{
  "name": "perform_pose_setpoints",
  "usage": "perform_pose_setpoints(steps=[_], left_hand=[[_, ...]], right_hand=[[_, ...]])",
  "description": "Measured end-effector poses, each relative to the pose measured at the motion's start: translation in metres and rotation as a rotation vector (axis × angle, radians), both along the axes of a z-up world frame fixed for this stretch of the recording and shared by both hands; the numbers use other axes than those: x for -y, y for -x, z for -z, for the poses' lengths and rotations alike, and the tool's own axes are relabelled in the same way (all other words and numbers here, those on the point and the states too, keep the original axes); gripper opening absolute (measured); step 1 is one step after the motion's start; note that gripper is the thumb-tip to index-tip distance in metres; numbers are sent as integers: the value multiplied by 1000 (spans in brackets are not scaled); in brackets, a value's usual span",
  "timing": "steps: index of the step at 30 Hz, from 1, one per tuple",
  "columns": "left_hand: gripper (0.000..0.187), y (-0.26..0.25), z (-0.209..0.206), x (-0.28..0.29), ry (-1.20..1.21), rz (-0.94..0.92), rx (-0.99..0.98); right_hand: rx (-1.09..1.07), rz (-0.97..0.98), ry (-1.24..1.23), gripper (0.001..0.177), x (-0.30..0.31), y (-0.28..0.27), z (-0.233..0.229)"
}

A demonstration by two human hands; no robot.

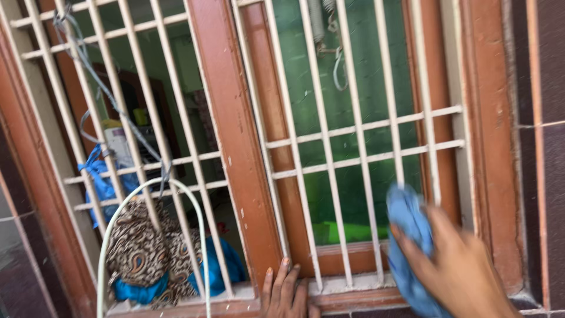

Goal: The person wipes the white metal grilles and wooden frame of a window using a blue cloth. They clean the upper and lower sections of the window, moving the cloth along the bars and frame edges.

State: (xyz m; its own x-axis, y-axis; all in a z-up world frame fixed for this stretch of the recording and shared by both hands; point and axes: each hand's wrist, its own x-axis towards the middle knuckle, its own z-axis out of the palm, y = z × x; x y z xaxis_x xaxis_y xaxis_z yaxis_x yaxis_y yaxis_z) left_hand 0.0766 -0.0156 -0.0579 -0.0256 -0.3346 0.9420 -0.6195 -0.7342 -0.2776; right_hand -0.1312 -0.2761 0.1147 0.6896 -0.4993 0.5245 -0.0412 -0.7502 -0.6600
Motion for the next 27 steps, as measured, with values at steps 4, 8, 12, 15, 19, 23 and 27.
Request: perform_pose_setpoints(steps=[4, 8, 12, 15, 19, 23, 27], left_hand=[[34, 17, -10, -4, -3, 24, 23], [33, 22, -18, -5, -4, 25, 22], [28, 16, -12, -4, -55, -5, -115], [29, 11, -2, -4, -61, -14, -115], [25, -5, 1, -1, 24, -5, 53], [29, -26, 10, 6, 46, -39, 203], [26, -37, 17, 2, 47, -57, 191]], right_hand=[[331, 36, 389, 54, -41, -34, -52], [453, 63, 484, 44, -50, -74, -24], [270, 147, 487, 44, -45, -88, 69], [173, 141, 583, 49, -32, -87, 110], [-323, -31, 476, 66, -17, -67, 88], [277, -68, 488, 65, -44, -35, 39], [395, -94, 450, 51, -76, -65, -32]])
